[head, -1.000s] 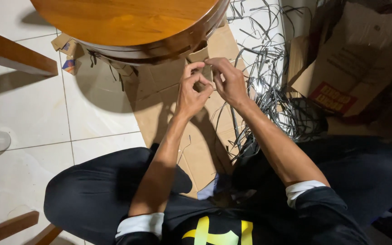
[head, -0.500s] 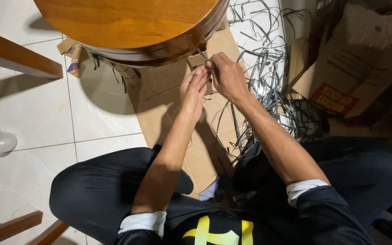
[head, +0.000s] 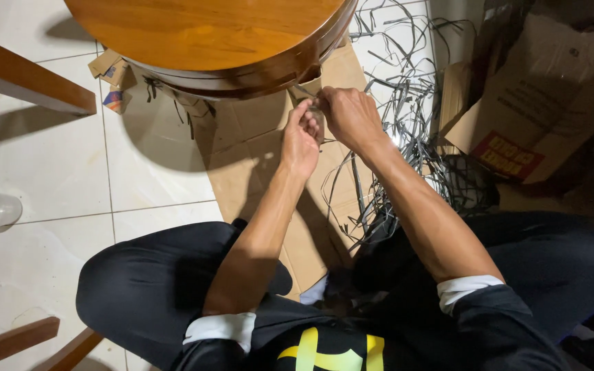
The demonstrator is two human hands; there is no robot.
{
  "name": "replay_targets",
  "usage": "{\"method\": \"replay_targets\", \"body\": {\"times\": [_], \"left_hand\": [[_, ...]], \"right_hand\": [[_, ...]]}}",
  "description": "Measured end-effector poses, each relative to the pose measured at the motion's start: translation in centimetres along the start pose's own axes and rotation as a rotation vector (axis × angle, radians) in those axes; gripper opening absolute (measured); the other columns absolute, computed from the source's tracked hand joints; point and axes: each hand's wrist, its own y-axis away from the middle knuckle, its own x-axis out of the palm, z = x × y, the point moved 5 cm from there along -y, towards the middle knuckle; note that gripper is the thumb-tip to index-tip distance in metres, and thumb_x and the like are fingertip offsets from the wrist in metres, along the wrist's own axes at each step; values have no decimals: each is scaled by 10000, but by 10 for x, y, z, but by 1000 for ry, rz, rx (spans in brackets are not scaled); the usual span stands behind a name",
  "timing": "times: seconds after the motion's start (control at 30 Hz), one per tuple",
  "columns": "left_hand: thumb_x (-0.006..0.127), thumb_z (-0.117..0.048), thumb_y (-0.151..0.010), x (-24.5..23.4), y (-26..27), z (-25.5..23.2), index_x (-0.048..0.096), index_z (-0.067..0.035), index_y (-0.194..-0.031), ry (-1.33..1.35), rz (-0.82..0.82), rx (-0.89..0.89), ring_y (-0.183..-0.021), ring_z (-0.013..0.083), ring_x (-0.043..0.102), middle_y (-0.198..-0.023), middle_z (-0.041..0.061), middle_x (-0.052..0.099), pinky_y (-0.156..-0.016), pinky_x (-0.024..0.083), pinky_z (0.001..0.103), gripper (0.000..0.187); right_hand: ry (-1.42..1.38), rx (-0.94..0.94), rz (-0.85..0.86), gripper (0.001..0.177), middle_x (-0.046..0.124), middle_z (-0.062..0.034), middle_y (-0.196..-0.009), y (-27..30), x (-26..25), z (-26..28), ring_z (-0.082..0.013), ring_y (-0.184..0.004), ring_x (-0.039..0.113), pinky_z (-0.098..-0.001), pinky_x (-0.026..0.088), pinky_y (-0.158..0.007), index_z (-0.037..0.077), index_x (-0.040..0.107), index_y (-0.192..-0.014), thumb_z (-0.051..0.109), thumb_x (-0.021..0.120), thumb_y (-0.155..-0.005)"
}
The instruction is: Wrapping a wooden table leg with cardboard and securing it with plastic ties
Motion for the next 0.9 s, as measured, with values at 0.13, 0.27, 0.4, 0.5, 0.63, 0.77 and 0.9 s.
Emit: {"method": "replay_targets", "body": {"times": [0.13,0.27,0.4,0.5,0.63,0.77,0.9], "left_hand": [[621,-216,-983,22,36,-10,614,-213,-1256,22,269,57,-675,-18,499,-808,-122,474,-628,447,130,273],[571,-155,-990,28,42,-24,612,-206,-1394,-426,289,334,-648,32,475,-886,-27,523,-588,480,160,409],[707,-179,-962,18,28,-43,750,-278,-1221,-1083,155,888,-943,90,697,-1031,-44,701,-863,572,237,280],[729,-226,-955,26,38,-55,766,-209,-1103,-1210,177,871,-852,250,749,-925,55,688,-709,609,311,153],[766,-258,-924,26,40,-56,736,-141,-990,-1298,245,822,-789,274,741,-853,65,660,-668,602,308,138],[655,-210,-969,22,38,-50,654,-131,-914,-1310,309,885,-805,321,682,-810,84,597,-710,561,370,96],[476,-273,-1035,26,57,-54,503,-151,-802,-1164,199,689,-684,170,517,-698,1,528,-686,408,348,264]], "right_hand": [[14,38,88,122,693,-132,-752,-2,-3,7,-458,-810,729,-558,565,-713,146,686,-855,168,600,-937],[-58,54,176,105,713,-161,-760,0,1,2,-477,-856,720,-582,551,-735,140,700,-831,145,617,-896],[-200,57,223,133,733,-167,-808,7,-31,29,-488,-942,702,-589,543,-808,135,711,-872,158,594,-930],[-222,17,194,147,690,-207,-736,7,-25,8,-486,-868,702,-566,526,-760,92,701,-859,185,623,-942],[-344,21,187,216,689,-178,-697,18,-49,29,-443,-805,708,-513,530,-788,100,720,-860,143,547,-983],[-432,-16,103,199,625,-182,-663,15,-52,25,-401,-763,678,-504,514,-769,76,706,-938,190,563,-1018],[-530,-23,-106,127,506,1,-642,15,-66,24,-119,-544,406,-290,321,-529,87,557,-1057,201,547,-1111]]}}
